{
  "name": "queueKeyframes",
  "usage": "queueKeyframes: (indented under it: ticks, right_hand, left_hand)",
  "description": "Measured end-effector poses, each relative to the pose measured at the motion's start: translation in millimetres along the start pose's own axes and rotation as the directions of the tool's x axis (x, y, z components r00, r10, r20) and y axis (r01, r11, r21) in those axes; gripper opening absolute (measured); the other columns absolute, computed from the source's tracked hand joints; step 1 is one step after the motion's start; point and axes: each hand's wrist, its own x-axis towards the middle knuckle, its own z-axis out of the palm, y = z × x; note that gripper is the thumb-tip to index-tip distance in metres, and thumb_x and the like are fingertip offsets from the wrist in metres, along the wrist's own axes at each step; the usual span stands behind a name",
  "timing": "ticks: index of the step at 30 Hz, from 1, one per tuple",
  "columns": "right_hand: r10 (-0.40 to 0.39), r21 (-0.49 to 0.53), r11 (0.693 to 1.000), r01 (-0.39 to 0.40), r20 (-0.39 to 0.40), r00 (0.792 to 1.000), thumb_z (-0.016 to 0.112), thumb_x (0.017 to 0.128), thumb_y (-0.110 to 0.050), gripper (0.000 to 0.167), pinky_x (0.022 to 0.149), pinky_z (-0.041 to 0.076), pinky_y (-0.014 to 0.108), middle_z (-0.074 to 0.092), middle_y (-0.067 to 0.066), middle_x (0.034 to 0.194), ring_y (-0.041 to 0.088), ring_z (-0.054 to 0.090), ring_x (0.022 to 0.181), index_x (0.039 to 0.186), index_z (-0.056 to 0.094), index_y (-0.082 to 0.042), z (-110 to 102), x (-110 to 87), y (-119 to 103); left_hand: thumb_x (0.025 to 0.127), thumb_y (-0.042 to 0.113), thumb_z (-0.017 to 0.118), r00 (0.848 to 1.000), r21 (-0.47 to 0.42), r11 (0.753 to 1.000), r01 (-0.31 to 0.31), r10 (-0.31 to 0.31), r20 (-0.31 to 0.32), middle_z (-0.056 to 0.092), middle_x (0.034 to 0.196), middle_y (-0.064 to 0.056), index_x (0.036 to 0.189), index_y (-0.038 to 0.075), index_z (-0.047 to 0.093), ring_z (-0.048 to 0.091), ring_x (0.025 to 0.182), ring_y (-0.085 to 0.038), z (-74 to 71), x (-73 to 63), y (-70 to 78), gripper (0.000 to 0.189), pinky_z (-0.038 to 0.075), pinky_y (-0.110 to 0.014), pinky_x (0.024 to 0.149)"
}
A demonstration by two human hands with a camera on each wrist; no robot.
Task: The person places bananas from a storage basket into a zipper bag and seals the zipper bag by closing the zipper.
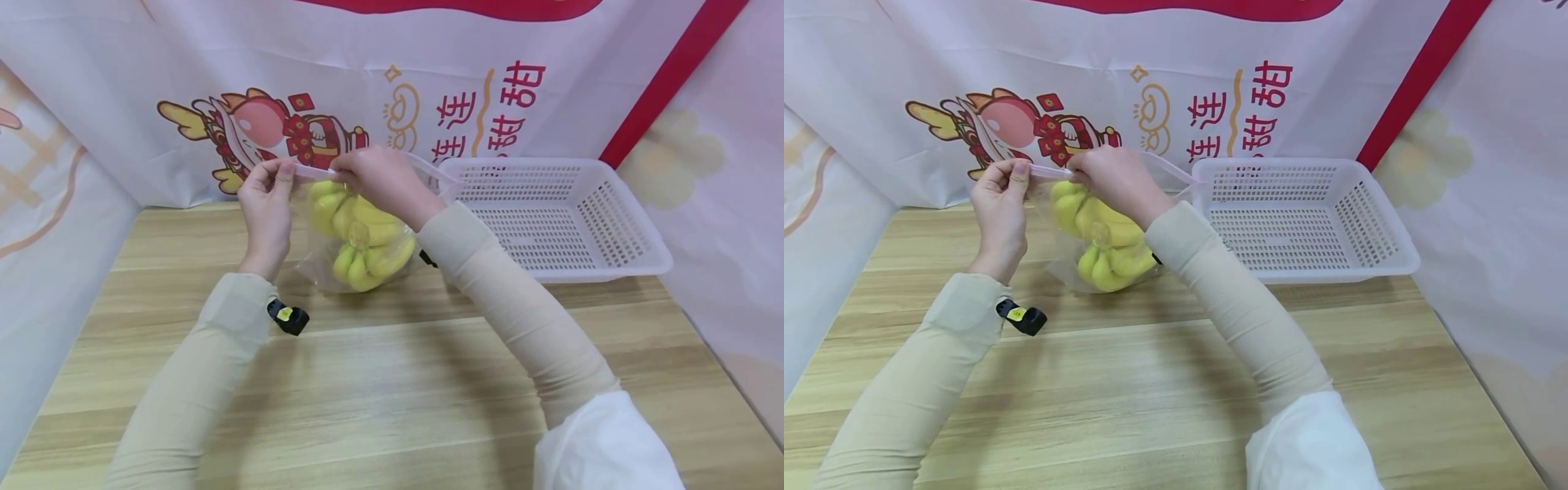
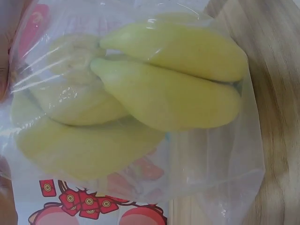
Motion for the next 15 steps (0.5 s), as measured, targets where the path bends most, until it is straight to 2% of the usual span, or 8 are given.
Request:
queueKeyframes:
  ticks: [4, 7, 10, 12, 15]
  right_hand:
    - [-0.027, 0.007, 1.000, 0.027, -0.016, 1.000, 0.055, 0.096, -0.027, 0.026, 0.087, 0.053, 0.025, 0.072, -0.002, 0.112, 0.014, 0.068, 0.097, 0.115, 0.070, -0.017, 0.8, -2.0, 0.2]
    - [-0.052, 0.014, 0.998, 0.053, -0.030, 0.998, 0.055, 0.096, -0.021, 0.025, 0.090, 0.052, 0.024, 0.072, -0.001, 0.113, 0.015, 0.068, 0.100, 0.116, 0.069, -0.016, 1.7, -3.6, 0.7]
    - [-0.076, 0.012, 0.997, 0.076, -0.050, 0.996, 0.056, 0.096, -0.016, 0.024, 0.091, 0.053, 0.024, 0.072, 0.000, 0.113, 0.015, 0.068, 0.101, 0.116, 0.069, -0.015, 2.8, -4.8, 0.9]
    - [-0.084, 0.014, 0.996, 0.085, -0.059, 0.995, 0.056, 0.096, -0.016, 0.025, 0.091, 0.053, 0.025, 0.072, 0.001, 0.114, 0.016, 0.069, 0.102, 0.118, 0.069, -0.014, 3.7, -4.8, 1.0]
    - [-0.083, 0.012, 0.996, 0.084, -0.078, 0.993, 0.056, 0.096, -0.020, 0.025, 0.089, 0.054, 0.027, 0.072, 0.001, 0.113, 0.017, 0.070, 0.098, 0.117, 0.069, -0.014, 4.9, -4.0, 1.3]
  left_hand:
    - [0.090, 0.026, 0.061, 0.999, -0.003, 1.000, 0.026, -0.026, 0.037, 0.062, 0.087, 0.007, 0.091, 0.017, 0.065, 0.053, 0.080, -0.005, -2.7, -0.1, -0.1, 0.010, 0.045, -0.016, 0.072]
    - [0.090, 0.027, 0.061, 0.993, 0.023, 0.999, 0.047, -0.049, 0.108, 0.062, 0.092, 0.008, 0.097, 0.020, 0.063, 0.056, 0.088, -0.005, -4.5, -0.1, -0.7, 0.010, 0.046, -0.016, 0.078]
    - [0.090, 0.027, 0.061, 0.984, 0.064, 0.997, 0.047, -0.058, 0.168, 0.063, 0.091, 0.010, 0.094, 0.021, 0.062, 0.059, 0.090, -0.003, -5.4, 0.1, -2.5, 0.007, 0.049, -0.015, 0.082]
    - [0.091, 0.027, 0.061, 0.983, 0.097, 0.995, 0.037, -0.054, 0.174, 0.065, 0.086, 0.012, 0.089, 0.021, 0.062, 0.060, 0.086, -0.002, -5.1, 0.2, -3.6, 0.005, 0.050, -0.014, 0.081]
    - [0.091, 0.024, 0.060, 0.990, 0.114, 0.993, 0.011, -0.026, 0.136, 0.066, 0.078, 0.014, 0.083, 0.019, 0.062, 0.062, 0.079, 0.000, -3.3, 0.4, -5.6, 0.009, 0.051, -0.014, 0.077]
